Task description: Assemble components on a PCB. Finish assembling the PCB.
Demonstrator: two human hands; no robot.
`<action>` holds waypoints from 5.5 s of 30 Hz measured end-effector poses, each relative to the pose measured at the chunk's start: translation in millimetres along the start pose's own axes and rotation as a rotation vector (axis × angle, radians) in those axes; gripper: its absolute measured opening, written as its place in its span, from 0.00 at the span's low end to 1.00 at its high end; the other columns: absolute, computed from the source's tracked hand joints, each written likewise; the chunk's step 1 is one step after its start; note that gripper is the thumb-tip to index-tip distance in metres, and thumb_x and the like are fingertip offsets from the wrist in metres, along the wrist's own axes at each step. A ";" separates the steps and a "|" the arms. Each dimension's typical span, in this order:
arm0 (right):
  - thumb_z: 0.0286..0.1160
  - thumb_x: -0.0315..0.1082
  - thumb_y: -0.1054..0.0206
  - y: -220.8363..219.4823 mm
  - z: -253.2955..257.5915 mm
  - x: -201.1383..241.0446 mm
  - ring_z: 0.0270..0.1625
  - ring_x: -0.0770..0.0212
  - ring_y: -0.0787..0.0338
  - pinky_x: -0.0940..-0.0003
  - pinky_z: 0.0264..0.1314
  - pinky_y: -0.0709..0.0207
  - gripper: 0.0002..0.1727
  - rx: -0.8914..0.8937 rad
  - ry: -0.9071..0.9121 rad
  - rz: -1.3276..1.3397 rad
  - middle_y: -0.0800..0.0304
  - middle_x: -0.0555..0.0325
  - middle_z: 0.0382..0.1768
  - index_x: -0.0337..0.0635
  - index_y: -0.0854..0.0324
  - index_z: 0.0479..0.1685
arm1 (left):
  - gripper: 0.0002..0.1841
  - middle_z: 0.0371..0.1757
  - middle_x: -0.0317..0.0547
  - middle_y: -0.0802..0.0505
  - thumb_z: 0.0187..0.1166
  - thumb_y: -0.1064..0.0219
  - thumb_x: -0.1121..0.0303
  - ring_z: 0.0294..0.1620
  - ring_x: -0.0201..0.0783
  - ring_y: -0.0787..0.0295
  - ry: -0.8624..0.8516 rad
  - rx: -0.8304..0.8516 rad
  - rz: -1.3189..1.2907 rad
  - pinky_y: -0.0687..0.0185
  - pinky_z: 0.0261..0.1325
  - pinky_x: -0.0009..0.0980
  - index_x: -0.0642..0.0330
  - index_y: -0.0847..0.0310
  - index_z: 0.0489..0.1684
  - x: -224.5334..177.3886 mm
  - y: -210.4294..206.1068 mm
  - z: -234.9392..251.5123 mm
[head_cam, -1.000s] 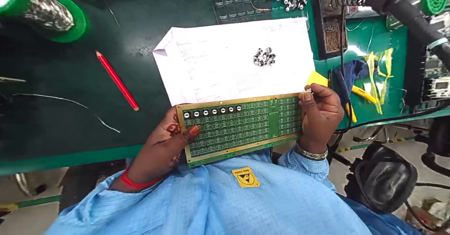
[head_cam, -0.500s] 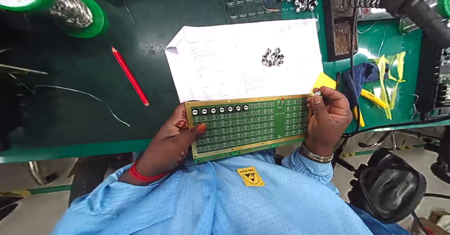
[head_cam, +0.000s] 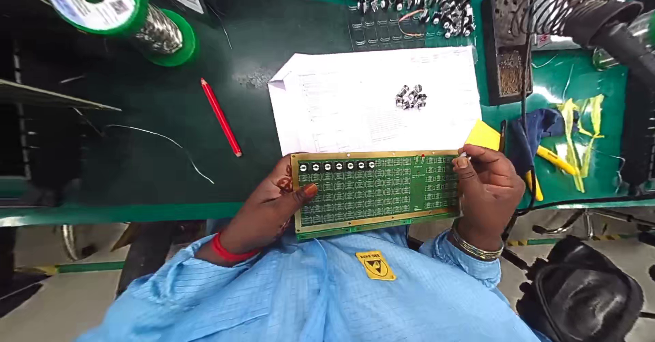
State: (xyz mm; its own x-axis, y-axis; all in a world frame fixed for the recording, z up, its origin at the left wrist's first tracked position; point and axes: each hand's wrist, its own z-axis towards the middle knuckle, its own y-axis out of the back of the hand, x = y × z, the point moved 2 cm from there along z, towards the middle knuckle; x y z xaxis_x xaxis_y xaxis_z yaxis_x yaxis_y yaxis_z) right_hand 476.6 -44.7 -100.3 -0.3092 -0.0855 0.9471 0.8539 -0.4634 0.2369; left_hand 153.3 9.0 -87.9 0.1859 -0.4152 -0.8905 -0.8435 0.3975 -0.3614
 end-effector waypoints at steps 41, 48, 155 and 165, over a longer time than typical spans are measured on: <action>0.73 0.22 0.43 -87.0 -0.5 52.0 0.46 0.43 0.19 0.53 0.42 0.27 0.26 0.466 0.174 -0.916 0.21 0.44 0.42 0.63 0.06 0.57 | 0.23 0.59 0.32 0.09 0.82 0.45 0.80 0.57 0.28 0.09 0.032 0.031 -0.027 0.10 0.62 0.28 0.57 0.40 0.74 -0.5 1.1 0.9; 0.72 0.22 0.43 -84.0 0.0 53.2 0.46 0.47 0.19 0.57 0.42 0.25 0.26 0.421 0.157 -0.840 0.22 0.44 0.44 0.59 0.06 0.58 | 0.21 0.58 0.32 0.09 0.83 0.46 0.79 0.56 0.28 0.08 0.031 0.013 -0.055 0.11 0.62 0.28 0.56 0.39 0.73 -1.7 0.5 -1.4; 0.84 0.29 0.38 -39.9 -26.0 -2.4 0.55 0.67 0.18 0.77 0.61 0.24 0.11 -0.036 0.288 -0.318 0.18 0.51 0.48 0.42 0.07 0.47 | 0.19 0.54 0.25 0.06 0.83 0.47 0.78 0.53 0.24 0.08 -0.021 -0.234 0.099 0.10 0.59 0.24 0.51 0.32 0.70 -17.6 39.1 -35.8; 0.84 0.28 0.38 -40.8 -26.5 -3.1 0.53 0.69 0.19 0.80 0.59 0.25 0.11 -0.044 0.287 -0.313 0.20 0.52 0.47 0.41 0.07 0.47 | 0.19 0.54 0.27 0.06 0.83 0.47 0.77 0.54 0.25 0.07 -0.016 -0.226 0.078 0.10 0.59 0.25 0.51 0.32 0.70 -16.6 41.0 -35.8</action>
State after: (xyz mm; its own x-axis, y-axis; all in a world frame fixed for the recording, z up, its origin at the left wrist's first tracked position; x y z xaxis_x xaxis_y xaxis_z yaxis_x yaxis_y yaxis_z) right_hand 431.7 -48.9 -118.6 -0.6597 -0.1741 0.7311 0.6838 -0.5427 0.4878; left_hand 97.6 2.8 -78.0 0.1219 -0.3766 -0.9183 -0.9468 0.2335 -0.2214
